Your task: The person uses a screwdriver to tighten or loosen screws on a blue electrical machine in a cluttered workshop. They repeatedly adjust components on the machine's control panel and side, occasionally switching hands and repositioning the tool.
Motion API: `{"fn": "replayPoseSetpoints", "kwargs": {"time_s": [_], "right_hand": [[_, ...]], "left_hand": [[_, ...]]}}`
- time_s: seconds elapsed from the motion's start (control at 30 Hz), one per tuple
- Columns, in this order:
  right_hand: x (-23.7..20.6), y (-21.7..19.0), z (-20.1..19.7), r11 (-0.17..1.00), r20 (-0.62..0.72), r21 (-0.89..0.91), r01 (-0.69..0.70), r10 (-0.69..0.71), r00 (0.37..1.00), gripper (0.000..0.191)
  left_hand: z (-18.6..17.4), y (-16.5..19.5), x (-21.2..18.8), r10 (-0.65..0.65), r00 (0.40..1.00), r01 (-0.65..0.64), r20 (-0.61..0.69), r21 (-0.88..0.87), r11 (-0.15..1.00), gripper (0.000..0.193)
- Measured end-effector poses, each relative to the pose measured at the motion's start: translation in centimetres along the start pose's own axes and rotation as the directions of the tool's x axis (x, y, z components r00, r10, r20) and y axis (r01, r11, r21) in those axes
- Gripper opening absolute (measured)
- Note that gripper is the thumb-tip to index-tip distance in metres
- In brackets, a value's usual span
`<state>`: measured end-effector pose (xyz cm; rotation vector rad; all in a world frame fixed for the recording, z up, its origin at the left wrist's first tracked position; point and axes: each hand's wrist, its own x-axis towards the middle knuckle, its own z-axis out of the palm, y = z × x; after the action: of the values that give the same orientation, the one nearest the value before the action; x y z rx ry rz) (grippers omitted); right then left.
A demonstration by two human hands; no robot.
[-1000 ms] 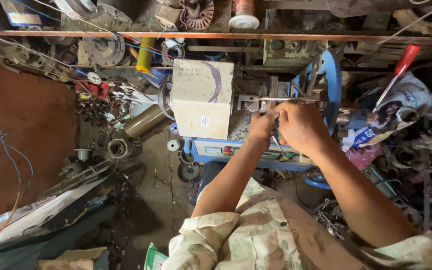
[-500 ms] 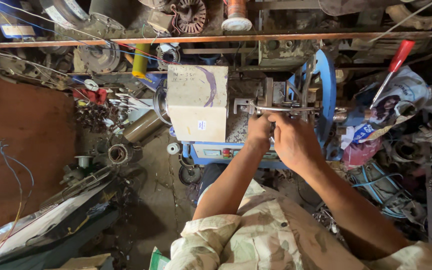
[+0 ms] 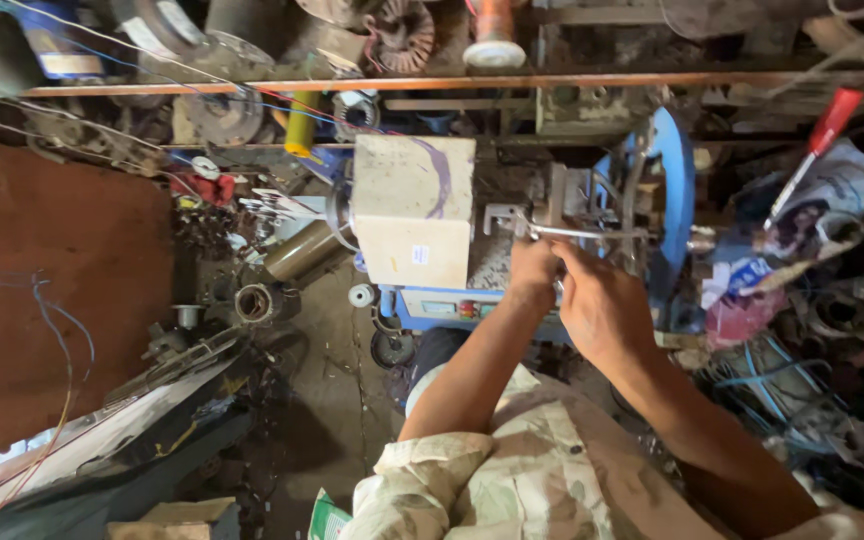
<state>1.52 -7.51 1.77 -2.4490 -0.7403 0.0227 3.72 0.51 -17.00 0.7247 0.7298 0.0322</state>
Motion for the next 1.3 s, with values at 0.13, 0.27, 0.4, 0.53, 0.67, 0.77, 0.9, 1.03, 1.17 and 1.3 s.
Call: {"fn": "replayPoseSetpoints", "kwargs": {"time_s": [0.13, 0.27, 0.4, 0.53, 0.67, 0.77, 0.9, 1.03, 1.17, 1.3], "right_hand": [[0.1, -0.2, -0.1, 0.998, 0.028, -0.049, -0.046, 0.047, 0.999, 0.031], [0.0, -0.1, 0.0, 0.999, -0.006, -0.042, -0.020, 0.020, 1.000, 0.034], [-0.1, -0.3, -0.1, 0.996, -0.006, -0.081, -0.038, 0.037, 0.999, 0.035], [0.7, -1.0, -0.9, 0.994, 0.035, -0.107, -0.018, 0.022, 0.999, 0.040], [1.5, -1.7, -1.5, 0.981, 0.074, -0.179, -0.077, 0.092, 0.993, 0.038], [1.6, -1.8, -0.8, 0.978, -0.184, -0.175, 0.116, -0.148, 0.972, 0.021], [2.0, -1.3, 1.2, 0.827, -0.235, 0.561, 0.044, 0.108, 0.966, 0.020], [3.7, -0.5, 3.0, 0.557, -0.260, 0.826, 0.086, 0.242, 0.935, 0.026], [4.7, -0.1, 4.1, 0.453, -0.239, 0.891, 0.017, 0.438, 0.867, 0.026], [4.6, 0.0, 4.5, 0.444, -0.251, 0.896, 0.024, 0.460, 0.852, 0.027]], "left_hand": [[0.2, 0.1, 0.0, -0.038, 0.998, 0.039, -0.052, 0.001, 0.999, 0.029], [0.1, 0.5, -0.3, -0.069, 0.996, 0.069, -0.060, 0.004, 0.998, 0.030], [0.3, 0.9, -0.7, -0.075, 0.993, 0.077, -0.096, 0.017, 0.997, 0.033], [0.8, 1.5, -0.8, -0.105, 0.992, 0.105, -0.070, 0.008, 0.994, 0.037], [0.7, 1.0, -0.3, -0.084, 0.993, 0.087, -0.084, 0.034, 0.996, 0.043], [-0.1, 0.2, 0.5, -0.125, 0.989, 0.125, -0.084, -0.013, 0.992, 0.048], [-1.1, -0.8, 1.0, -0.042, 0.993, 0.050, 0.111, -0.066, 0.997, 0.052], [-1.0, 0.3, 1.1, -0.176, 0.984, 0.179, -0.036, 0.160, 0.971, 0.042], [-2.0, 1.8, 0.7, -0.256, 0.950, 0.251, 0.178, 0.050, 0.967, 0.034], [-2.2, 0.5, 1.7, -0.249, 0.967, 0.250, 0.063, -0.016, 0.968, 0.026]]}}
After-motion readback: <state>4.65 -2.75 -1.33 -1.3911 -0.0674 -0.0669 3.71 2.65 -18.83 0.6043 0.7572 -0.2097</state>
